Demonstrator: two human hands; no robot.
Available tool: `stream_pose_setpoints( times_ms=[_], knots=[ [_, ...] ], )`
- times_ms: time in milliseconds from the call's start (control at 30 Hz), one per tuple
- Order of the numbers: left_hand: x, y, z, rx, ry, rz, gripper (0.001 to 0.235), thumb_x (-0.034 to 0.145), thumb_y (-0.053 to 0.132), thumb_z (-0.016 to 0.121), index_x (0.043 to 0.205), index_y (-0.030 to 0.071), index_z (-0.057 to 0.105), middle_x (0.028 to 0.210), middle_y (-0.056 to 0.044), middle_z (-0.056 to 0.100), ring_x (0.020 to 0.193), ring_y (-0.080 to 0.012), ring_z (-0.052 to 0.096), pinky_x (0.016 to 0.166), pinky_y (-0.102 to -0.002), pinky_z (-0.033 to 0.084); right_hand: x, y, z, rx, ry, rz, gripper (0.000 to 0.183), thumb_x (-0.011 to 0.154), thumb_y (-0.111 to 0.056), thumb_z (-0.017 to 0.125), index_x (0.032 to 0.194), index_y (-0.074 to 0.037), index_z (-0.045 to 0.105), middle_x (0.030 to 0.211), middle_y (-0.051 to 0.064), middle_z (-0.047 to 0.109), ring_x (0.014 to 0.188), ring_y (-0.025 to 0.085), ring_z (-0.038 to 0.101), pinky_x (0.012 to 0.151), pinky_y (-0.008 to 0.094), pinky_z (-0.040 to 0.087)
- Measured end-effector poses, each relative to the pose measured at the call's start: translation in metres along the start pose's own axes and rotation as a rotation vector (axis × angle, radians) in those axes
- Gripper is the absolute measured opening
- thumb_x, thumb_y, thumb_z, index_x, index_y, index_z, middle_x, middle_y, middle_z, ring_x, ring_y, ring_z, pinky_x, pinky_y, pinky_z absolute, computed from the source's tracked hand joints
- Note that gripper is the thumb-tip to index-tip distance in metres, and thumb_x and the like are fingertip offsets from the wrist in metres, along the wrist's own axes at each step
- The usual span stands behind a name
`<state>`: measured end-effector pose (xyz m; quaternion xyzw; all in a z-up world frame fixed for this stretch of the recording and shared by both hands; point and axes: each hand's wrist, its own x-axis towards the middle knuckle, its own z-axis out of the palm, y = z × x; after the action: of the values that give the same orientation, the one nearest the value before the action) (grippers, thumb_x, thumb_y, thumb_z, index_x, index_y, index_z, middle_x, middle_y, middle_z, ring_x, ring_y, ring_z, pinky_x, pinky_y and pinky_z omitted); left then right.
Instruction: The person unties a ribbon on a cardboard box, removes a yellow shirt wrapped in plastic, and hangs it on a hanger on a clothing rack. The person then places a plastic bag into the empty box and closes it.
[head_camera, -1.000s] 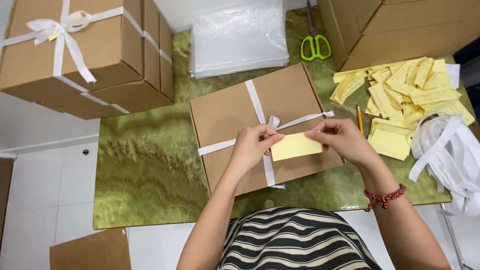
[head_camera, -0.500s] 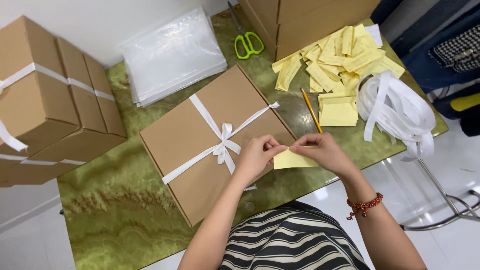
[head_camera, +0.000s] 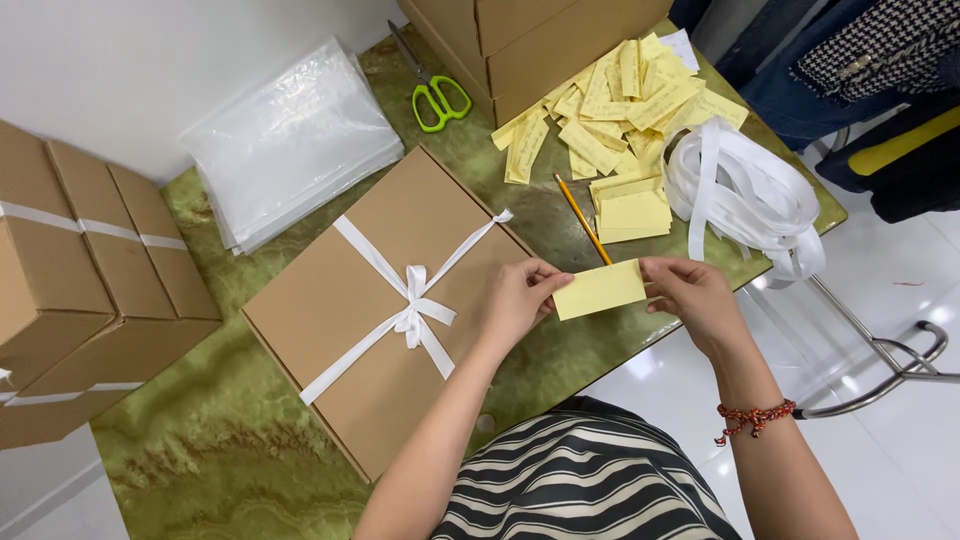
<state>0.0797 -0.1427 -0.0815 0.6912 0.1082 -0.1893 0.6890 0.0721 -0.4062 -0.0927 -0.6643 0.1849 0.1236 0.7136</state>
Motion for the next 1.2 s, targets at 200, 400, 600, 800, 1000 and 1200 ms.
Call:
stream_pose_setpoints(
  times_ms=[200,400,600,800,1000,1200],
  knots=[
    [-0.007,0.024,-0.002,0.114,-0.024,0.043,0.021,0.097,0.019,0.081,0.101,0.0,0.075,0.067,-0.012,0.071,0.054,-0.0175,0.073,0.048,-0.025,0.063,0.009,0.006,0.017,0.011,0.018,0.003,0.028,0.093,-0.009,0.084,0.113,0.006,0.074,0.089,0.021,0.076,0.068,0.026,0.076,0.052,0.028,0.06],
    [-0.004,0.025,-0.017,0.312,-0.029,0.002,0.035,0.103,0.037,0.072,0.132,0.017,0.068,0.07,-0.004,0.075,0.055,-0.0114,0.073,0.052,-0.021,0.064,0.075,0.068,-0.02,0.039,0.252,-0.018,0.024,0.102,-0.021,0.079,0.117,-0.003,0.072,0.094,0.013,0.075,0.067,0.02,0.076,0.054,0.026,0.063],
    [0.004,-0.03,-0.051,0.264,0.166,0.081,0.025,0.103,0.023,0.066,0.125,0.015,0.075,0.078,-0.007,0.076,0.057,-0.0137,0.071,0.051,-0.024,0.062,0.117,0.064,-0.021,0.0,0.351,-0.116,0.047,0.112,-0.024,0.07,0.141,0.01,0.054,0.107,0.017,0.067,0.076,0.028,0.079,0.064,0.033,0.069],
    [-0.037,-0.026,-0.094,0.173,0.478,0.143,0.02,0.105,0.018,0.064,0.117,0.012,0.078,0.08,-0.01,0.073,0.06,-0.0164,0.064,0.057,-0.03,0.057,0.128,0.091,-0.028,-0.526,0.434,-0.194,0.072,0.102,-0.028,0.086,0.157,-0.002,0.049,0.095,0.018,0.072,0.083,0.035,0.074,0.065,0.051,0.061],
    [-0.07,-0.058,-0.128,0.18,0.704,0.125,0.018,0.106,0.019,0.064,0.106,0.012,0.08,0.082,-0.011,0.074,0.065,-0.0195,0.062,0.06,-0.032,0.052,0.1,0.054,0.062,-0.519,0.229,-0.49,0.025,0.107,-0.012,0.078,0.131,-0.009,0.073,0.074,0.011,0.063,0.066,0.021,0.059,0.062,0.033,0.047],
    [-0.093,-0.094,-0.14,0.242,0.835,0.138,0.01,0.101,0.02,0.071,0.101,0.012,0.076,0.087,-0.01,0.07,0.083,-0.0259,0.069,0.073,-0.038,0.055,0.056,0.035,0.187,-0.691,-0.193,-0.589,0.013,0.096,-0.024,0.085,0.106,-0.018,0.085,0.089,0.007,0.079,0.088,0.029,0.076,0.079,0.039,0.06]
  ],
)
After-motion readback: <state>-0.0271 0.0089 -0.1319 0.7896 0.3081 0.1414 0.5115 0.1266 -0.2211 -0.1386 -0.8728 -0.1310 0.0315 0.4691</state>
